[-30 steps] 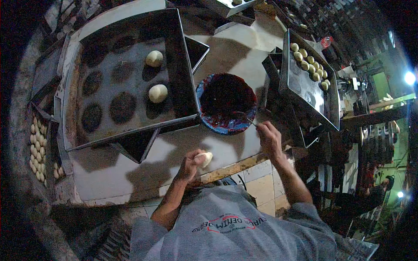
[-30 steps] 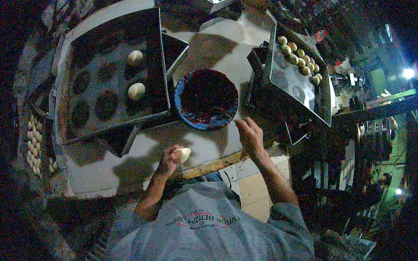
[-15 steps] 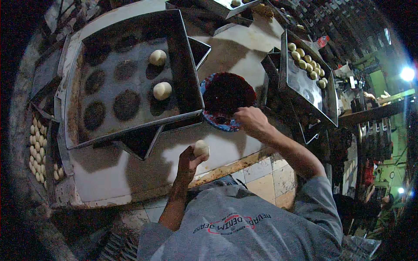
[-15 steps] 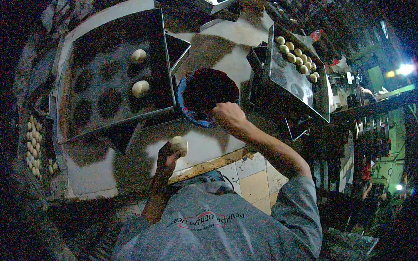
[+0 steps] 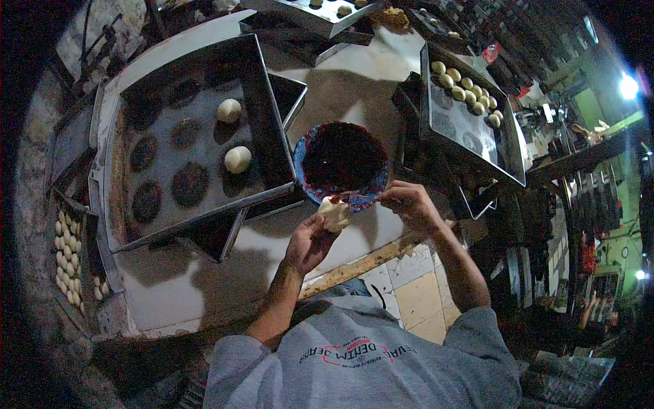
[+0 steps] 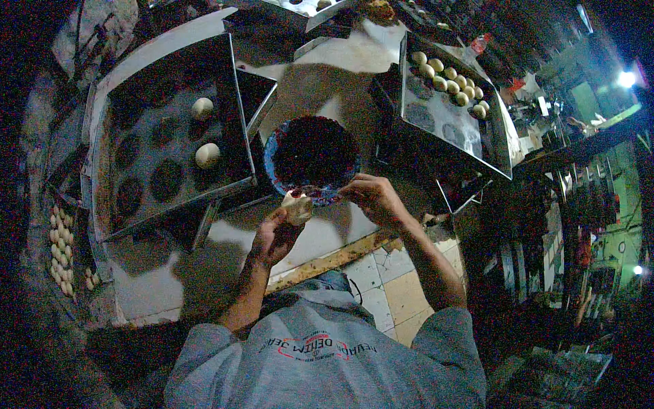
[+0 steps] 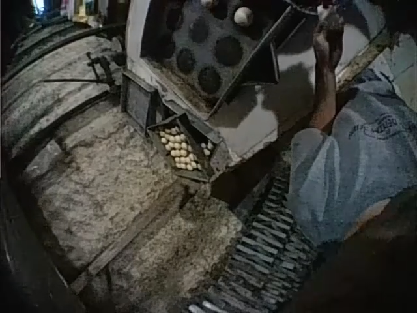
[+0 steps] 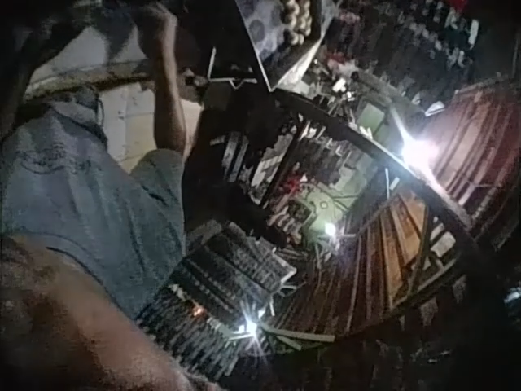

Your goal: Fill bread dough buns with jam filling and arrange them onto baking trays.

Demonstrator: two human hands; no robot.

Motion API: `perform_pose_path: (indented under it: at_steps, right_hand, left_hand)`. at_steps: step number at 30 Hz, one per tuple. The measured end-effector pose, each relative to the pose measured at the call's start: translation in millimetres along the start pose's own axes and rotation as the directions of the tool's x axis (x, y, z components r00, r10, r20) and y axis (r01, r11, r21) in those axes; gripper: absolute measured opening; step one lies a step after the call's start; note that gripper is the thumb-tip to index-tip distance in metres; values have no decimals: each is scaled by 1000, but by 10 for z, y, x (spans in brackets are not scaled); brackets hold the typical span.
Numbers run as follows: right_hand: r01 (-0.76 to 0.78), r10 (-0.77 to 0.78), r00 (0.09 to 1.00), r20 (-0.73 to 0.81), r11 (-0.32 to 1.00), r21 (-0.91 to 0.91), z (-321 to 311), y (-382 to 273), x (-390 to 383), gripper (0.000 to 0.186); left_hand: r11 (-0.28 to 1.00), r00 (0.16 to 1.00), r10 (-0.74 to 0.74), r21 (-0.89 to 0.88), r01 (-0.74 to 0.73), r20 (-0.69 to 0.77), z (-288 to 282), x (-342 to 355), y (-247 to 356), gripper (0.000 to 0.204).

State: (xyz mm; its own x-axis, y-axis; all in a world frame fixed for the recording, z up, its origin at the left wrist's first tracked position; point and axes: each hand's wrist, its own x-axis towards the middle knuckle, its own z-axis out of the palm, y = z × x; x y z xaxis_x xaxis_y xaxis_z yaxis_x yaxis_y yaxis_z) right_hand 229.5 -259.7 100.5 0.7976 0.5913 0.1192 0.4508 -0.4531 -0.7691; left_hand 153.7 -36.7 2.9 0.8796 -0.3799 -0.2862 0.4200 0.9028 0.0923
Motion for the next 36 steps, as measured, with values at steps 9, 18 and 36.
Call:
perform_pose_path:
  at_steps: [9,18,36]
  right_hand:
    - [-76,204,957,-206,862,502,464,597,-442,22]
    - [-311,61,718,-694,919,-241,831,1055,-620,19]
    - [-8,116,920,-375,961,277,1406,-425,-1318,30]
  left_hand:
    - [998,997,36,-40,-39,-63,-112,13,34,35]
    - [918,978,168,341,-201,121,-110,-245,-61,36]
    - [329,876,421,860,-390,236,-109,-748,-726,41]
